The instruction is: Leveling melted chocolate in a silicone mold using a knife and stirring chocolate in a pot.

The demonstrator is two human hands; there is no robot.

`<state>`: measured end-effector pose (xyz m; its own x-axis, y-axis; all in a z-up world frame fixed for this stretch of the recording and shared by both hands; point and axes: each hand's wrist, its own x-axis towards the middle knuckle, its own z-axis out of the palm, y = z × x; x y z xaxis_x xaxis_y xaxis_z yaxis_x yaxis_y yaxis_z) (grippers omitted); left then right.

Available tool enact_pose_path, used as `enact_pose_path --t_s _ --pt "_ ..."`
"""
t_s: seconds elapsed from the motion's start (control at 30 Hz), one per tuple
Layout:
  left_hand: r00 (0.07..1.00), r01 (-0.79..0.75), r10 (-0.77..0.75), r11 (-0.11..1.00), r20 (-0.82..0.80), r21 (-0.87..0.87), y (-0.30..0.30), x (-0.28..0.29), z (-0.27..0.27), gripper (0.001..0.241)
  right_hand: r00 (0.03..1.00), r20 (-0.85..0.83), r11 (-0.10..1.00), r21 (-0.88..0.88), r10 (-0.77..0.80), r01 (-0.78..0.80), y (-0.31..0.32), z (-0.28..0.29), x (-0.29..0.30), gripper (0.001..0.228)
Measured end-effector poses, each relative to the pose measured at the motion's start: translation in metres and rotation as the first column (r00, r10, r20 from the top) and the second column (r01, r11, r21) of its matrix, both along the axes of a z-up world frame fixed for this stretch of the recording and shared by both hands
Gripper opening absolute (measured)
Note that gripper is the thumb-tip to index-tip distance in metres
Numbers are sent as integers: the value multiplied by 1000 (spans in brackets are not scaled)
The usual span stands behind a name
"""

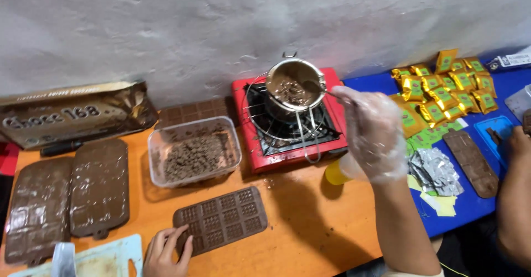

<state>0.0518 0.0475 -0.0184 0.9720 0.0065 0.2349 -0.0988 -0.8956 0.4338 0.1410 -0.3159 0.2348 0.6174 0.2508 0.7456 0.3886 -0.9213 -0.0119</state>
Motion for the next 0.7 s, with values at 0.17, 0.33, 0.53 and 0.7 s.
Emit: enact_pose_path --t_s 0.17,0.33,0.53,0.7 --pt "968 -144 135 989 -212 -25 -11 3 20 25 989 -46 990 -18 140 -141 -23 -25 32 21" --pt "961 -225 221 974 -163 -3 7 10 -67 26 974 -98 972 -96 206 -215 -21 -23 29 26" --pt "887 -185 147 982 -437 -47 63 27 -176 39 982 -81 982 -72 169 -175 -23 2 32 20" --pt "966 -184 178 983 -189 -13 46 14 -158 34 958 -185 975 -1 218 -222 -18 -4 32 14"
